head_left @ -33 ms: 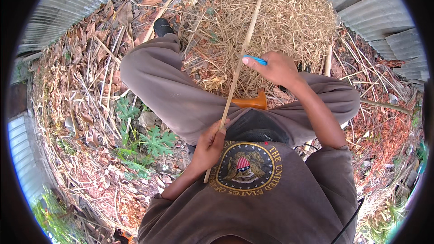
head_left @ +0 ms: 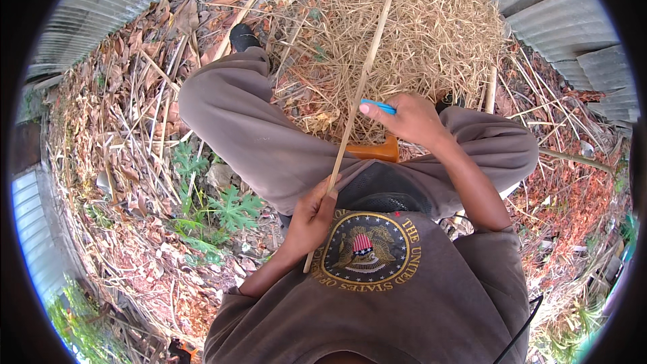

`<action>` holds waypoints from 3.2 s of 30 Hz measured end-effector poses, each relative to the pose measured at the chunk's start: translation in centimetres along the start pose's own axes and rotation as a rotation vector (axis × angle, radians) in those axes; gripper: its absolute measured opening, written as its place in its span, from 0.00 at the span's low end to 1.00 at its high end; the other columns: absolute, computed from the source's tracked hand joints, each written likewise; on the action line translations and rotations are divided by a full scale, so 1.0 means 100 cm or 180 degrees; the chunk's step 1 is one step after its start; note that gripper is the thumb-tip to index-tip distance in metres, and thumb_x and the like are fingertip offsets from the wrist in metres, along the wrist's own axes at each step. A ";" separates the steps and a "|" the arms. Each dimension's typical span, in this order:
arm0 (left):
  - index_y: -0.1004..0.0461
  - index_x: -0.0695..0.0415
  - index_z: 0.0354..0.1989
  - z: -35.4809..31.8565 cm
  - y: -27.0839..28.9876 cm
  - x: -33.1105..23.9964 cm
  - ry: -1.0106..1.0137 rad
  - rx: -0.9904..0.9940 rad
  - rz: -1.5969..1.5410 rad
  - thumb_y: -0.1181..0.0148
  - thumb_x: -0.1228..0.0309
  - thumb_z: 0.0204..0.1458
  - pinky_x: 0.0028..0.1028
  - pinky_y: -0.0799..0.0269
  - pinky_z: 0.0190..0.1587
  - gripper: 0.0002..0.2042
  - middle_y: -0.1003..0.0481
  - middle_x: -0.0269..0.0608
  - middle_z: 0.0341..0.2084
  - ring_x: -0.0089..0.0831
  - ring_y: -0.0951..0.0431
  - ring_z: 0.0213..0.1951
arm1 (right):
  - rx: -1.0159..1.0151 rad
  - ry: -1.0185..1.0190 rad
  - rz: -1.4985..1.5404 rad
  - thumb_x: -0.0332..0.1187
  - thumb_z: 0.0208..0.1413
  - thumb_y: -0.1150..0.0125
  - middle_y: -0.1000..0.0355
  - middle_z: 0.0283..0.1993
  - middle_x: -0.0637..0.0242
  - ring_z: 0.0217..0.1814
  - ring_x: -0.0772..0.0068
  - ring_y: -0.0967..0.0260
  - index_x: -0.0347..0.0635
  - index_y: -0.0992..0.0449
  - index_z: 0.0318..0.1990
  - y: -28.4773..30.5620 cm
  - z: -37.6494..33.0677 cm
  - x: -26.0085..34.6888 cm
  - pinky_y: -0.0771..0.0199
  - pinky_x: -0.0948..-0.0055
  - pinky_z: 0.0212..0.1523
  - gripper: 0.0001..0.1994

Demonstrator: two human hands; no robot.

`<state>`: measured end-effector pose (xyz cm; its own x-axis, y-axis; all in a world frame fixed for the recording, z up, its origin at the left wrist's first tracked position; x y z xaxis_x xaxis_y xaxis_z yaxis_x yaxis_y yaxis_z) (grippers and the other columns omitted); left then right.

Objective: The person sits cross-legged on the ground and uses a blue utility knife to shave and smooth a long bamboo stick. They repeatedly scrape the surface of the stick, rotating it to work on different sides, while seated in an outdoor area with a corrugated metal wall and dry leaves.

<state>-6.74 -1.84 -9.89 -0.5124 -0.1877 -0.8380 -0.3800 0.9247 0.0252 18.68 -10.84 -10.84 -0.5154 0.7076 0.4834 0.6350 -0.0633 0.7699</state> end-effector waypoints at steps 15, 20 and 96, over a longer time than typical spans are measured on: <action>0.37 0.62 0.62 -0.003 -0.001 -0.028 0.0026 0.0125 -0.0181 0.53 0.71 0.64 0.16 0.45 0.19 0.19 0.41 0.24 0.14 0.12 0.43 0.15 | -0.0373 0.0702 0.0135 0.72 0.48 0.52 0.31 0.15 0.51 0.22 0.46 0.28 0.39 0.23 0.17 -0.052 -0.018 0.001 0.29 0.54 0.26 0.39; 0.38 0.61 0.63 -0.002 -0.002 -0.029 0.0282 0.0189 -0.0644 0.56 0.71 0.64 0.17 0.48 0.16 0.19 0.44 0.24 0.11 0.12 0.45 0.13 | -0.0671 0.0554 -0.0266 0.75 0.45 0.51 0.31 0.14 0.55 0.21 0.50 0.28 0.43 0.22 0.18 -0.042 0.019 -0.011 0.29 0.55 0.24 0.38; 0.38 0.57 0.61 -0.007 0.012 -0.048 0.1014 0.0711 -0.2755 0.60 0.64 0.66 0.21 0.48 0.17 0.18 0.46 0.26 0.07 0.16 0.48 0.06 | -0.0564 0.0745 -0.0066 0.73 0.45 0.50 0.31 0.13 0.55 0.18 0.49 0.29 0.44 0.23 0.19 -0.043 -0.015 0.022 0.29 0.54 0.22 0.36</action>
<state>-5.24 -0.10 -5.48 -0.3204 -0.8887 -0.3279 -0.5870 0.4580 -0.6676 13.94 -10.02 -12.49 -0.6590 0.5297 0.5340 0.5232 -0.1872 0.8314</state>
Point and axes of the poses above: each hand's wrist, its own z-axis towards the middle knuckle, its own y-axis out of the back of the hand, x = y × z, the point moved 3 cm from there along z, towards the middle knuckle
